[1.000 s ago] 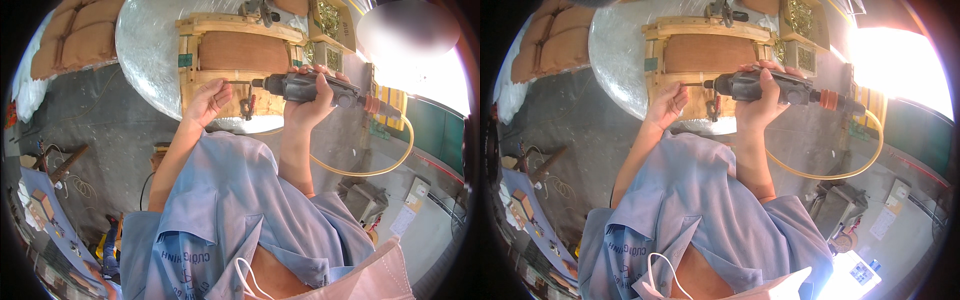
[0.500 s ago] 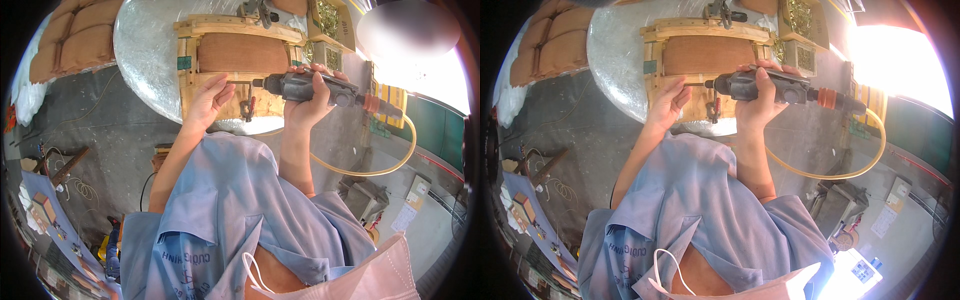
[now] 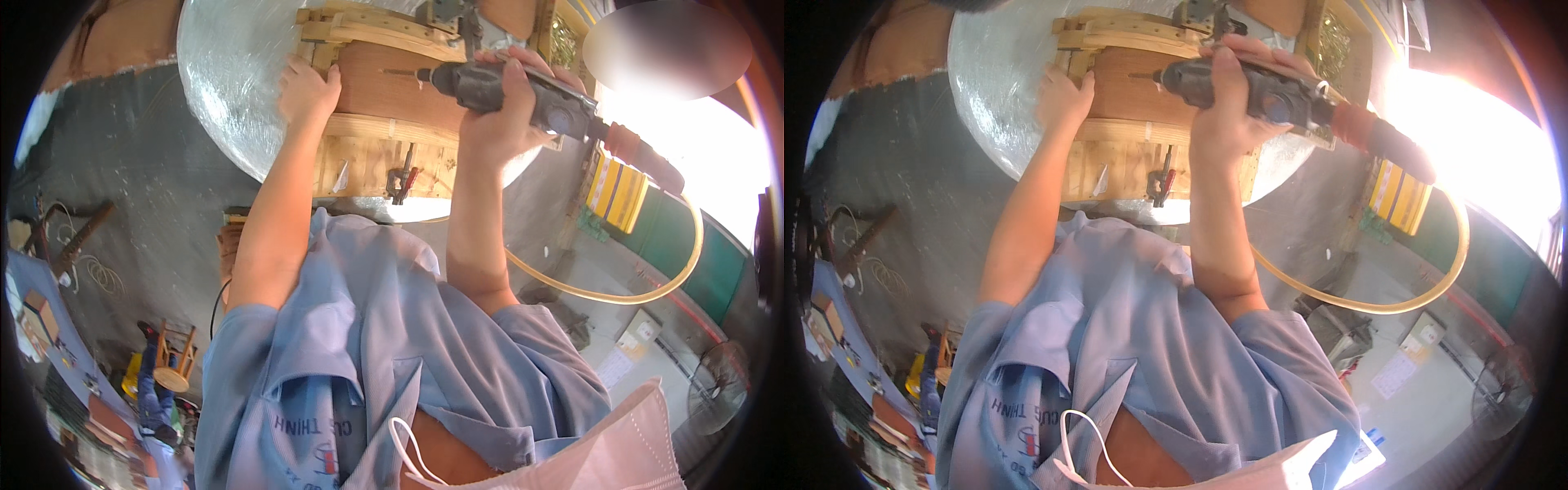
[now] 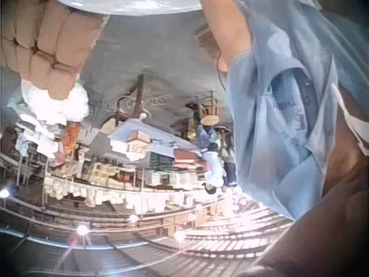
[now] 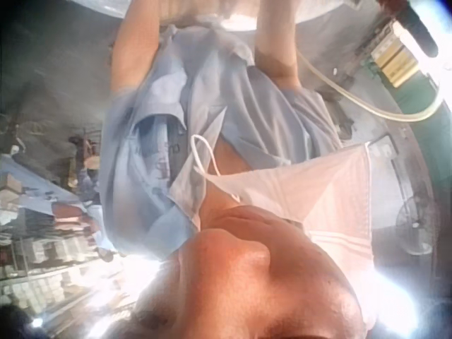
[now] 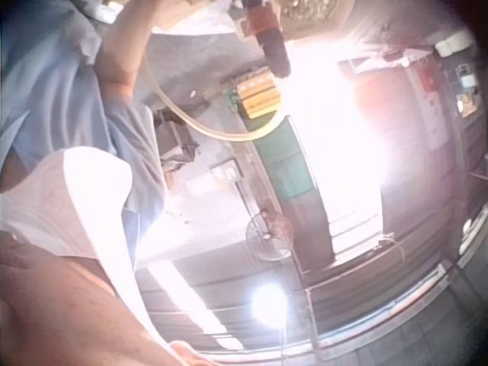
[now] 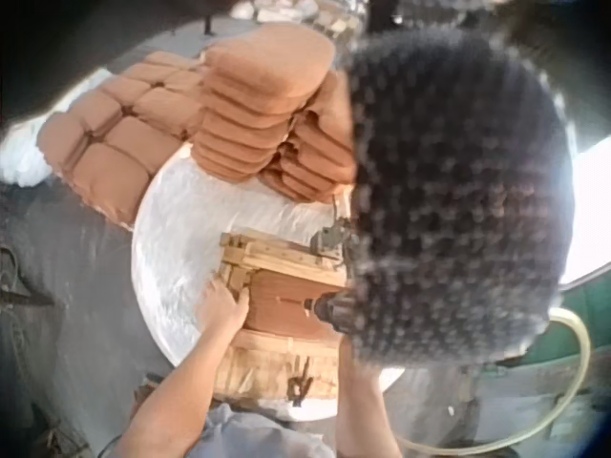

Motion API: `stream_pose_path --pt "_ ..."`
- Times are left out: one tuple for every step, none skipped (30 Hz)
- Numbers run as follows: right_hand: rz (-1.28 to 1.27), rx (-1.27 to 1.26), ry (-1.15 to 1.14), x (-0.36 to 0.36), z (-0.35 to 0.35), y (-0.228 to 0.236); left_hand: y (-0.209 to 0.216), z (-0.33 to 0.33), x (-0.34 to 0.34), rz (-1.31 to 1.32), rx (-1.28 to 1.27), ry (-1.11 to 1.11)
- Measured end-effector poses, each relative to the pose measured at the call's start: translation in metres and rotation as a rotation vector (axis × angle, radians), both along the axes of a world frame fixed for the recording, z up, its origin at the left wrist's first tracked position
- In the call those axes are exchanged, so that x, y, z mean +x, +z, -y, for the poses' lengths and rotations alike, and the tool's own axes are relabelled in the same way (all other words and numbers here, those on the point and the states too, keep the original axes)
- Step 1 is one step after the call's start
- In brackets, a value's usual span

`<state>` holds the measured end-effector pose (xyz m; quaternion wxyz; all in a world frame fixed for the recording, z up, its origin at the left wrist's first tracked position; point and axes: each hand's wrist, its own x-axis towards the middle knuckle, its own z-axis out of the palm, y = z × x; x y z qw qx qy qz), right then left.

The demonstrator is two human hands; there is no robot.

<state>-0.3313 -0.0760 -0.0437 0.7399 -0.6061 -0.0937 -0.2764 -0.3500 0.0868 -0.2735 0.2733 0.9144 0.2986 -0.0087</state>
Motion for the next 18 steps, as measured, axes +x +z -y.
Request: stream_pose_path --pt "0.017 -0.044 0.005 0.012 -0.006 -0.009 0.005 0.005 0.004 -0.034 -0.035 -0.011" --pt "0.032 -0.083 0.018 0.022 -0.014 -0.019 0.008 0.007 0.006 -0.070 -0.066 -0.015" --pt "0.017 -0.076 0.050 0.032 -0.022 -0.029 0.011 0.009 0.008 -0.078 -0.073 -0.025" --pt "0.006 -0.062 0.086 0.042 -0.033 -0.039 0.012 0.006 0.010 -0.082 -0.071 -0.031" --pt "-0.011 -0.026 0.151 0.051 -0.041 -0.048 0.012 0.005 0.011 -0.086 -0.069 -0.037" --pt "-0.029 0.011 0.213 0.056 -0.048 -0.057 0.013 0.006 0.009 -0.083 -0.086 -0.038" --pt "-0.410 0.037 0.213 0.049 -0.054 -0.070 0.013 0.005 0.009 -0.074 -0.098 -0.037" --pt "-0.360 -0.078 0.203 0.054 -0.056 -0.079 0.012 0.005 0.009 -0.066 -0.110 -0.041" --pt "-0.308 -0.192 0.189 0.060 -0.056 -0.087 0.012 0.006 0.008 -0.062 -0.099 -0.039" --pt "-0.252 -0.309 0.185 0.066 -0.057 -0.093 0.014 0.006 0.008 -0.062 -0.112 -0.026" --pt "-0.254 -0.362 0.218 0.069 -0.055 -0.097 0.015 0.005 0.007 -0.062 -0.127 -0.017" --pt "-0.230 -0.399 0.236 0.071 -0.054 -0.101 0.016 0.004 0.007 -0.062 -0.141 -0.012" --pt "-0.223 -0.414 0.251 0.072 -0.055 -0.104 0.013 0.005 0.007 -0.042 -0.135 -0.002" --pt "-0.222 -0.420 0.258 0.073 -0.056 -0.105 0.011 0.006 0.007 -0.022 -0.128 0.004" --pt "-0.220 -0.425 0.260 0.072 -0.057 -0.107 0.009 0.007 0.006 -0.002 -0.121 0.008" --pt "-0.218 -0.429 0.261 0.073 -0.058 -0.107 0.008 0.007 0.006 0.005 -0.130 0.012" --pt "-0.211 -0.438 0.260 0.073 -0.058 -0.108 0.007 0.007 0.007 0.013 -0.140 0.015" --pt "-0.208 -0.441 0.259 0.073 -0.057 -0.109 0.006 0.007 0.006 0.020 -0.149 0.017"
